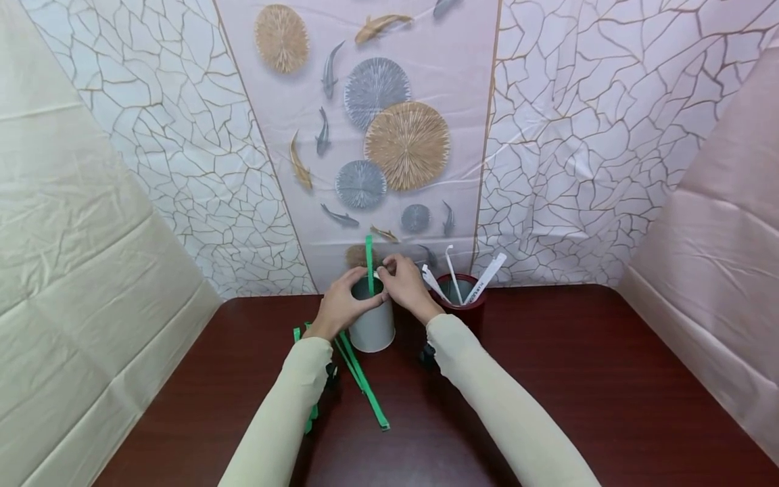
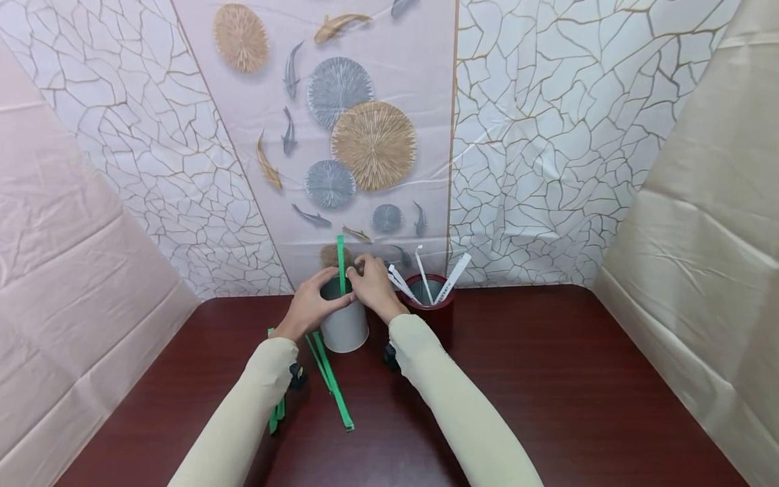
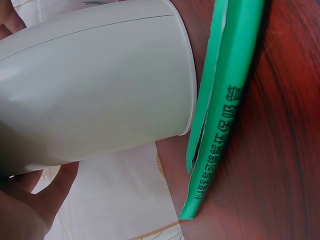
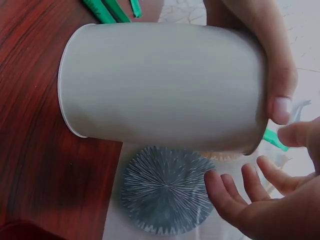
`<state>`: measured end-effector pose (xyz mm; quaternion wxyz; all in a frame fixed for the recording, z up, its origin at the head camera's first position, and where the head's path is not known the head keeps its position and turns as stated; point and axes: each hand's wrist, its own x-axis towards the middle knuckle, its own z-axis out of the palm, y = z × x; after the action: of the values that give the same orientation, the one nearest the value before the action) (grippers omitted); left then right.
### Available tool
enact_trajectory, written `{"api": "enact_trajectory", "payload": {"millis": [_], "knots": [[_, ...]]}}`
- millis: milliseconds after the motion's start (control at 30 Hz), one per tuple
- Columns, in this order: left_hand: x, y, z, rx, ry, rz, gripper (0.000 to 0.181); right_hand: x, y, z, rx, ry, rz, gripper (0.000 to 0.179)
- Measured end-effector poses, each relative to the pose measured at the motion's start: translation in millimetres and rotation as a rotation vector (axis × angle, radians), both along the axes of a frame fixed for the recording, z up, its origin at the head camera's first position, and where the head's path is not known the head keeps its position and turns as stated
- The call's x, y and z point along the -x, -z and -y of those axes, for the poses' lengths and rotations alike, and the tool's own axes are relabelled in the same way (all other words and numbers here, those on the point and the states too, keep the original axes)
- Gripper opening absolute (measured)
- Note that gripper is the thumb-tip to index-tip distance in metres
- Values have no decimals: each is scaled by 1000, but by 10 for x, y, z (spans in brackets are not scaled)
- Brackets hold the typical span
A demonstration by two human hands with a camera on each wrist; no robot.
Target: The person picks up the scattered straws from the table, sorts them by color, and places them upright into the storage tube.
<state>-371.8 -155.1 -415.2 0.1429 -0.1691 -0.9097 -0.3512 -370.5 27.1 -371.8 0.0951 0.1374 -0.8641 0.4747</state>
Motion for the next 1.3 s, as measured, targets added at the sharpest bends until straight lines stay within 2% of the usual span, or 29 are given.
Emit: {"api": "enact_trajectory", "payload": {"millis": [200, 367, 500, 633, 733, 833, 967, 1133, 1300], "knots": [[-3, -14, -7, 5, -12, -7, 81, -154, -35, -28, 30, -25, -54, 38], [15, -4, -4, -23, -17, -10, 72, -218, 155, -35, 71, -63, -142, 41], [3, -21, 25, -160, 22, 56, 76, -192, 383, -36, 43, -80, -143, 45], [-34, -34, 114, -333, 40, 144, 78, -181, 488, -35, 20, -105, -155, 46], [-66, 6, 200, -451, 68, 173, 74, -190, 499, -53, 3, -119, -165, 46], [-105, 52, 272, -520, 125, 188, 65, -199, 493, -74, -22, -121, -168, 47], [-165, 69, 323, -529, 179, 207, 56, -217, 472, -84, -32, -115, -162, 48], [-216, 101, 332, -518, 194, 254, 52, -246, 443, -98, -31, -111, -126, 52], [-223, 147, 344, -529, 201, 251, 52, -196, 328, -34, -130, -124, -91, 79]]}}
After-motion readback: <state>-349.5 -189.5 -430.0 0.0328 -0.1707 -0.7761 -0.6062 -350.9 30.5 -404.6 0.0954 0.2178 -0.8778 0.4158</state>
